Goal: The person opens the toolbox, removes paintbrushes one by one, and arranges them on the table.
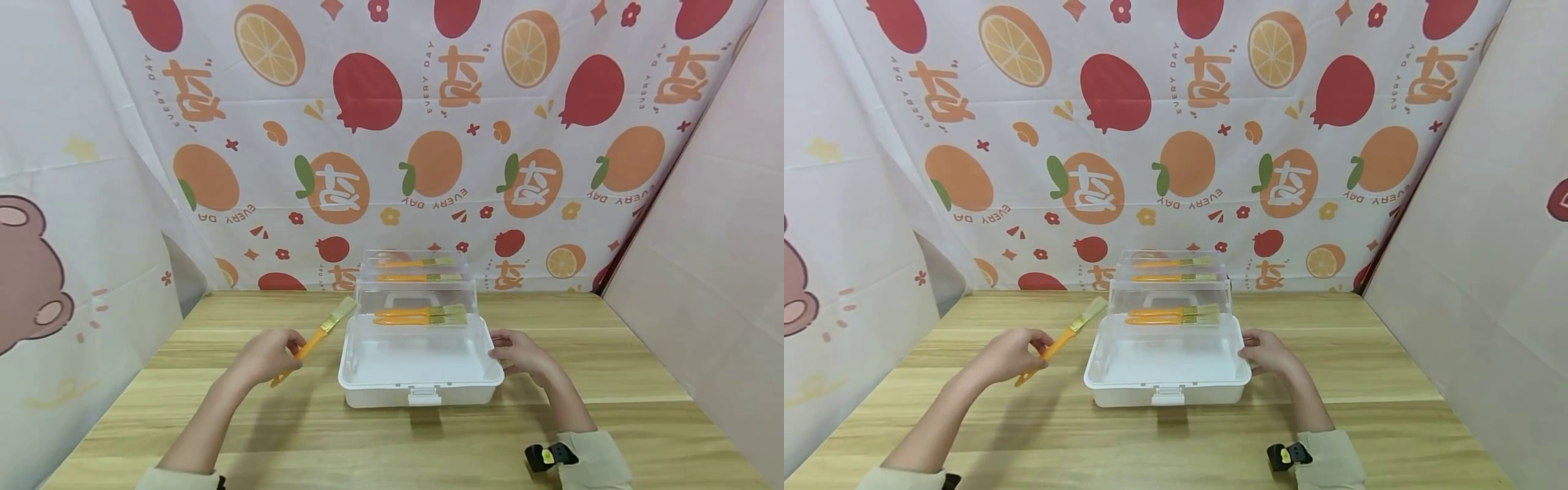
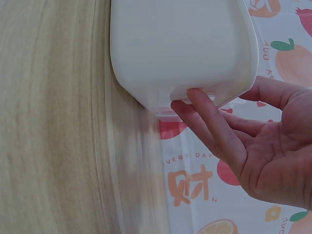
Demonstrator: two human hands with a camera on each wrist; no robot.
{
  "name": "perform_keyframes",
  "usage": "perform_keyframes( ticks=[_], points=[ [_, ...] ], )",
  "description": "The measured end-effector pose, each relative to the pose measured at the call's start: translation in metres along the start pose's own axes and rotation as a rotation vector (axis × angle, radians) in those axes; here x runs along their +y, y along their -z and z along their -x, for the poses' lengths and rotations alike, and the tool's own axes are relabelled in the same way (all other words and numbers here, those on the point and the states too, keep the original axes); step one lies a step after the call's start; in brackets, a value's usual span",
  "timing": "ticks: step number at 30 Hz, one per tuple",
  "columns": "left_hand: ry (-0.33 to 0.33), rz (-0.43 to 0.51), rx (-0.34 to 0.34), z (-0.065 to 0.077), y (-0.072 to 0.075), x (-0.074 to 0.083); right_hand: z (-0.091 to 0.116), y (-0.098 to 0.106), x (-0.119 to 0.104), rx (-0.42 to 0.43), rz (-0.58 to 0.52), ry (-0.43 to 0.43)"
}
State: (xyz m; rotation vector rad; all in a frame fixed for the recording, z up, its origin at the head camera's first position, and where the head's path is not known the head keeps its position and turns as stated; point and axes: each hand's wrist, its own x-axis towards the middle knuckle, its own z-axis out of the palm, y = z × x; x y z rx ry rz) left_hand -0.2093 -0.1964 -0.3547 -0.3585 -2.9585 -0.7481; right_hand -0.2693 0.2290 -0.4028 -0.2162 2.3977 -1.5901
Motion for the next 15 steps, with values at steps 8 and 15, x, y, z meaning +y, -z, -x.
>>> perform_keyframes(
  ticks=[8,15],
  points=[
    [0.181,0.434,-0.117,-0.004,-0.003,-0.017,0.001,0.0,0.0,-0.004,0.002,0.007],
    [0.257,0.639,-0.179,-0.005,-0.008,-0.026,0.001,0.0,0.0,-0.006,-0.004,0.002]
  ],
)
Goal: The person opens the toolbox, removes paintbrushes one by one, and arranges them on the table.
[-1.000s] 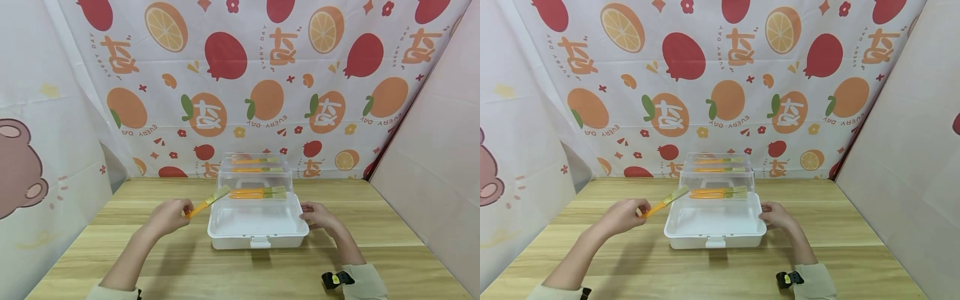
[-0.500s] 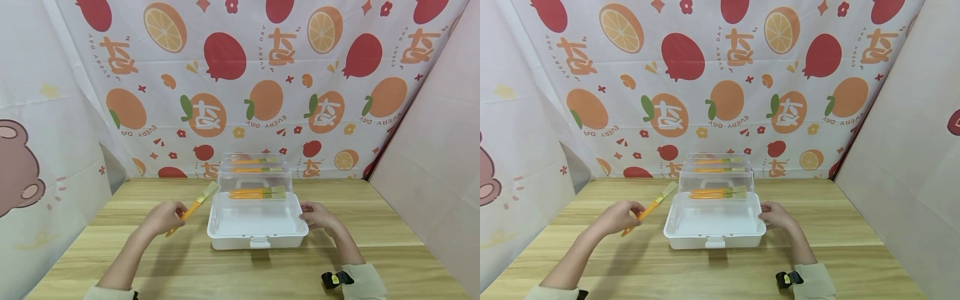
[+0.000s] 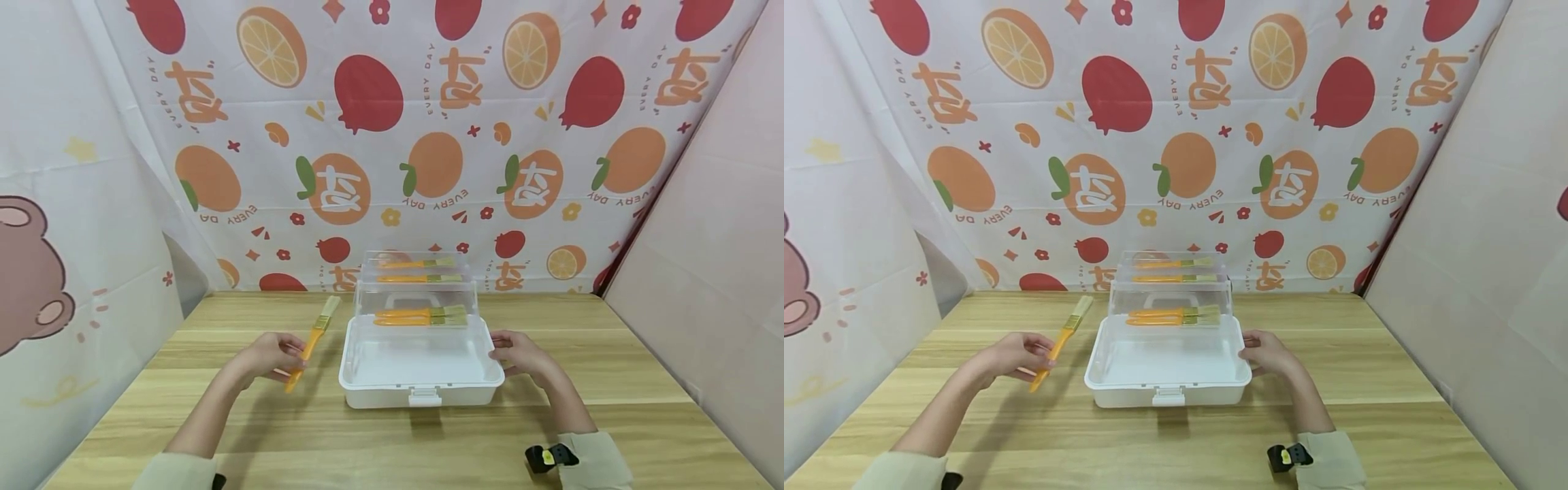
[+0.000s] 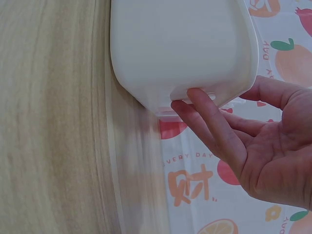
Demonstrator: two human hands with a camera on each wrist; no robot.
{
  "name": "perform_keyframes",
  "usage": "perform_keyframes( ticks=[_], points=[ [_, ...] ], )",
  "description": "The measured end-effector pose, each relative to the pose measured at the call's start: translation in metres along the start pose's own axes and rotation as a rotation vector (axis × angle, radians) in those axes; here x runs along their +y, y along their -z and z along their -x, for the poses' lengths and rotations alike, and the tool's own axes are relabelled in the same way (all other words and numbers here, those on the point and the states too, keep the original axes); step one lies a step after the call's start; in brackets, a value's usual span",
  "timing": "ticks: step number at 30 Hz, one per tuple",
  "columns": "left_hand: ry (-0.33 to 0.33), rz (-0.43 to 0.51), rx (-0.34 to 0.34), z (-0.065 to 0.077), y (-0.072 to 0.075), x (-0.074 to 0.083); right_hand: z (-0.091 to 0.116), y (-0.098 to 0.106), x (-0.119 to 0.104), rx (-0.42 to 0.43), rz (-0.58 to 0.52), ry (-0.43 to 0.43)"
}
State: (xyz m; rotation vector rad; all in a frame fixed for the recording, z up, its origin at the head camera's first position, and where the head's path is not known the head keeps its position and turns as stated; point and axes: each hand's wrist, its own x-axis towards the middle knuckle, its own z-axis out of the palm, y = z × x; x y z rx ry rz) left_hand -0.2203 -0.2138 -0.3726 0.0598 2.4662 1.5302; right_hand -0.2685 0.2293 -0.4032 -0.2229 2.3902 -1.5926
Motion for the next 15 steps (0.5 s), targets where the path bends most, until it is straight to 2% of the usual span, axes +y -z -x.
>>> perform_keyframes(
  ticks=[6,15],
  points=[
    [0.046,0.072,-0.001,-0.009,-0.004,-0.006,0.0,0.0,0.001,0.003,-0.005,0.004],
    [0.082,0.091,0.008,-0.022,-0.014,-0.013,-0.001,0.0,0.001,0.011,-0.005,0.004]
  ],
)
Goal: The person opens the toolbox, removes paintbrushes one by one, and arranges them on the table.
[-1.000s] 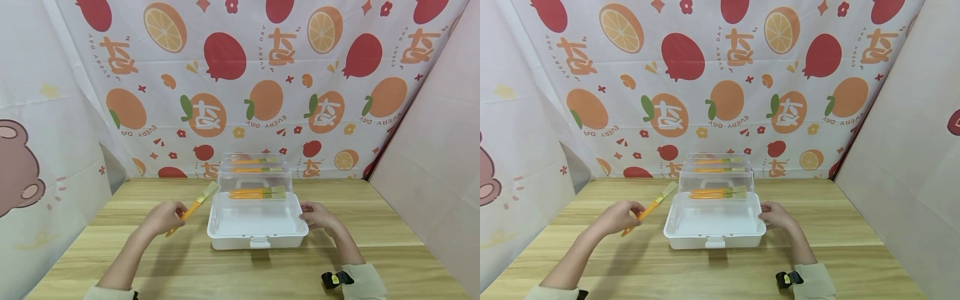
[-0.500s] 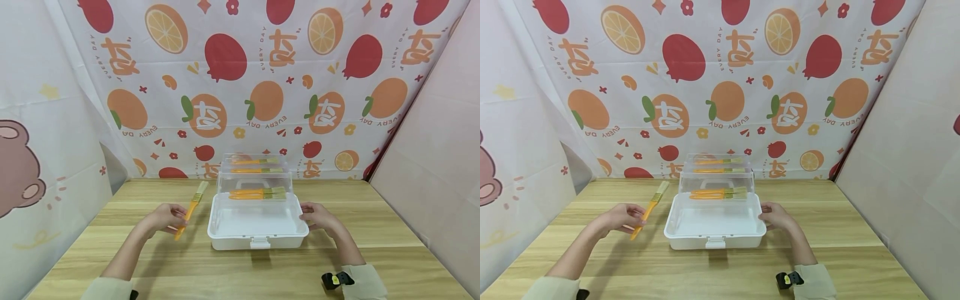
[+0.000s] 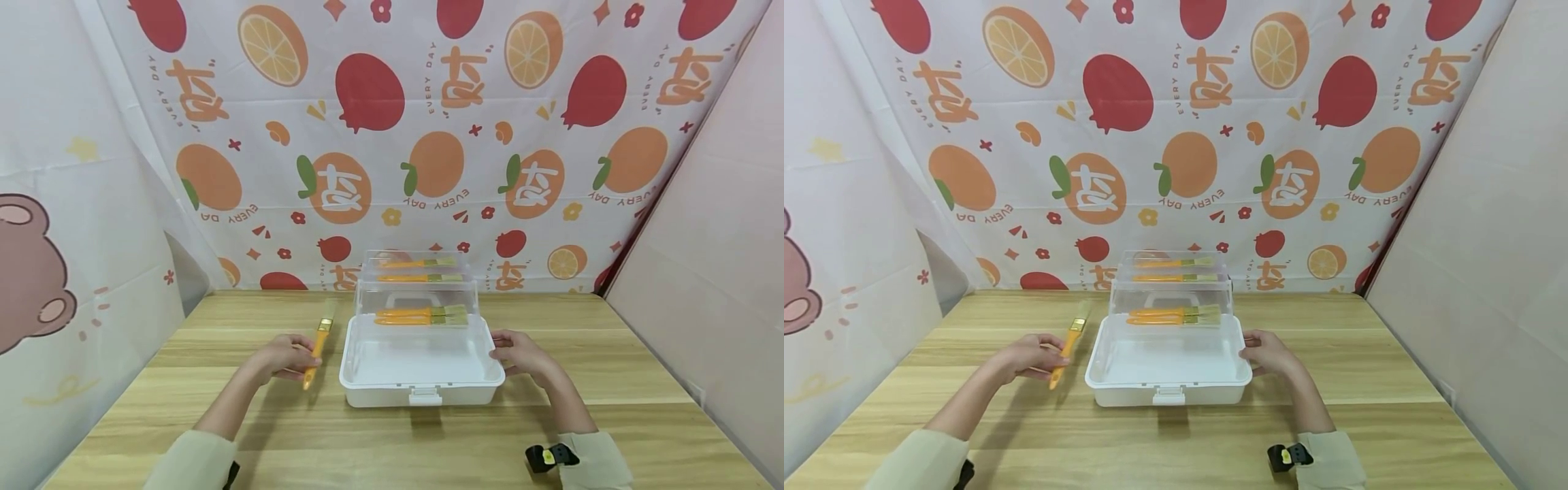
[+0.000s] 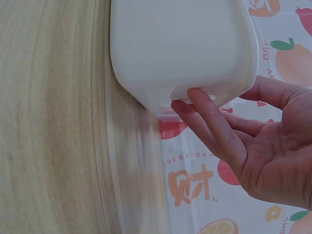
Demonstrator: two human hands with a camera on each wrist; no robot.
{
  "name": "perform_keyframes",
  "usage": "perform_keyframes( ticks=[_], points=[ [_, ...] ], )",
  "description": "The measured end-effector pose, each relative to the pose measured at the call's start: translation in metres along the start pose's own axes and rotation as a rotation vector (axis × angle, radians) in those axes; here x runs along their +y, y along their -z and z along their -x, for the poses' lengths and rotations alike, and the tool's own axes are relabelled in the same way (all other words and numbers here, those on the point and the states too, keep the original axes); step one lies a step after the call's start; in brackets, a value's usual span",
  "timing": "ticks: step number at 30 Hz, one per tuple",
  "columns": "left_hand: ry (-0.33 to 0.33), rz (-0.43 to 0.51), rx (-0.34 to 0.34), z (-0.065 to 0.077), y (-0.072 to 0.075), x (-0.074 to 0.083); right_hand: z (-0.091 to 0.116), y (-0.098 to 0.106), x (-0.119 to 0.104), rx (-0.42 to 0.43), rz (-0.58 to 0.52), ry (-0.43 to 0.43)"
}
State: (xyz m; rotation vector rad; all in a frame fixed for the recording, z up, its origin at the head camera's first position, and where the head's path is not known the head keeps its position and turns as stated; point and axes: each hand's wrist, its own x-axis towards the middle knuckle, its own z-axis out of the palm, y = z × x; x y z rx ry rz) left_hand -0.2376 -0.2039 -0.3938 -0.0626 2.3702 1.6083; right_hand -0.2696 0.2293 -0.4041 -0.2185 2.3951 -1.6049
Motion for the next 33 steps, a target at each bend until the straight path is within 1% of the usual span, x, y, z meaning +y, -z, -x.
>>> perform_keyframes(
  ticks=[7,9,11,15,19,26,33],
  points=[
    [0.054,0.021,0.027,-0.009,-0.01,-0.005,0.0,0.001,0.0,0.001,0.002,0.003],
    [0.063,0.013,0.033,-0.011,-0.013,-0.006,-0.001,0.001,0.0,0.004,0.003,0.002],
    [0.074,0.007,0.054,-0.013,-0.016,-0.007,-0.001,0.0,0.0,0.005,0.001,0.0],
    [0.068,0.0,0.074,-0.016,-0.021,-0.01,-0.001,0.0,0.001,0.006,-0.001,-0.004],
    [0.061,-0.009,0.077,-0.019,-0.025,-0.013,-0.001,0.0,0.001,0.01,0.003,-0.007],
    [0.09,-0.087,0.092,-0.02,-0.031,-0.014,0.0,0.0,0.002,0.005,0.009,0.006],
    [0.077,-0.142,0.115,-0.019,-0.035,-0.014,0.001,0.0,0.001,0.014,0.011,0.001]
  ],
)
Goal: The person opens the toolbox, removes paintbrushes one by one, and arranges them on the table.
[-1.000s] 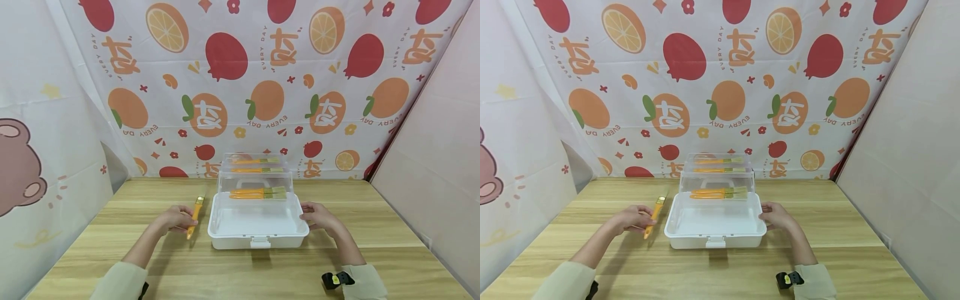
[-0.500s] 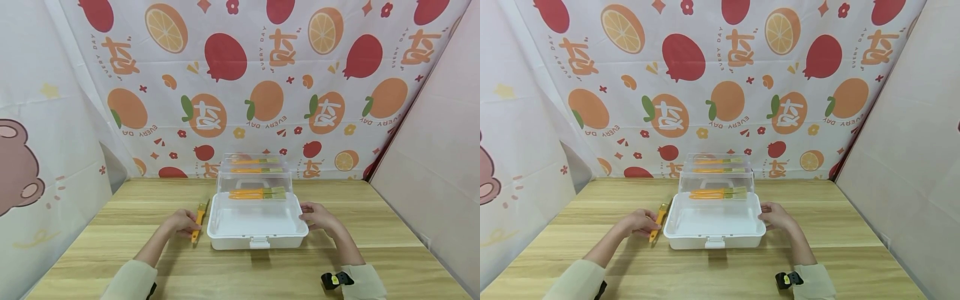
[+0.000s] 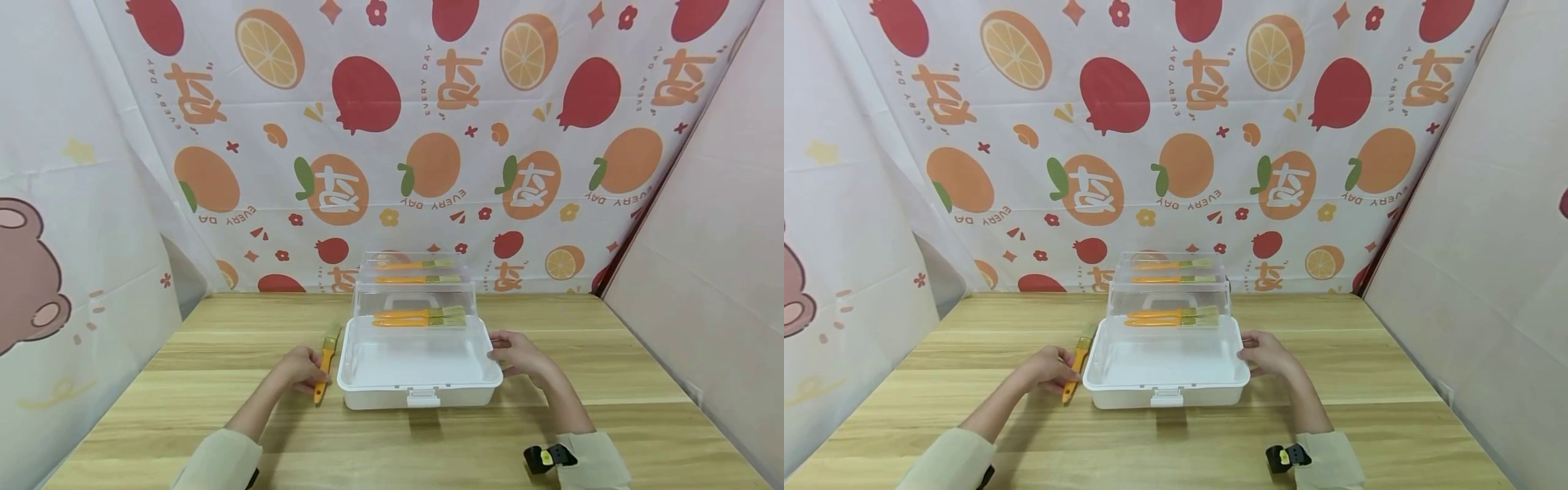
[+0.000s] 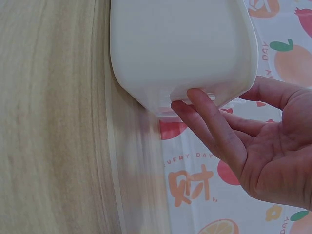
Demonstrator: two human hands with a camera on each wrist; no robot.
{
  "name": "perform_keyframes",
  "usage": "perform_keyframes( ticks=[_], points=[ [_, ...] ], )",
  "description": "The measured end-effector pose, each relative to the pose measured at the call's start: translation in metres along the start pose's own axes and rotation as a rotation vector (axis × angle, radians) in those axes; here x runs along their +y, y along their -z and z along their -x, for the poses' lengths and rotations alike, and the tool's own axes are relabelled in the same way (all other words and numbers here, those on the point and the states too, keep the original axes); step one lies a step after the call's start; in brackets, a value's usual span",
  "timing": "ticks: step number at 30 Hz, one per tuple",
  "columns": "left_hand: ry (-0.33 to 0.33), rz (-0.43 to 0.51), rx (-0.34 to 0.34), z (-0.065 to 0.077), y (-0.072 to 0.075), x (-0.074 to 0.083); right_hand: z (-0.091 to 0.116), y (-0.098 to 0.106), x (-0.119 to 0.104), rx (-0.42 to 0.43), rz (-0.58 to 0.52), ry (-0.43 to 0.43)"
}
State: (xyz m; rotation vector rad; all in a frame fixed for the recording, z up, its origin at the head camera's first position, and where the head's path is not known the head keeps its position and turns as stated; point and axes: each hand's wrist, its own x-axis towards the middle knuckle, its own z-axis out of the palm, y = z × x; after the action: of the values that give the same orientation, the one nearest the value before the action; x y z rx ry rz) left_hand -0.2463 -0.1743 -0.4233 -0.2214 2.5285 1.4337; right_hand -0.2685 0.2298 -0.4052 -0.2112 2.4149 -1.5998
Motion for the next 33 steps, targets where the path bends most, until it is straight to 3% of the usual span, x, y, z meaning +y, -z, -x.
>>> perform_keyframes(
  ticks=[14,33],
  points=[
    [-0.049,-0.123,0.049,0.0013,-0.002,0.0029,-0.0013,-0.0002,-0.0023,0.004,-0.002,-0.002],
    [-0.108,-0.218,0.039,0.004,-0.0013,0.0038,-0.0014,0.0008,-0.0018,-0.003,0.008,-0.005]
  ],
)
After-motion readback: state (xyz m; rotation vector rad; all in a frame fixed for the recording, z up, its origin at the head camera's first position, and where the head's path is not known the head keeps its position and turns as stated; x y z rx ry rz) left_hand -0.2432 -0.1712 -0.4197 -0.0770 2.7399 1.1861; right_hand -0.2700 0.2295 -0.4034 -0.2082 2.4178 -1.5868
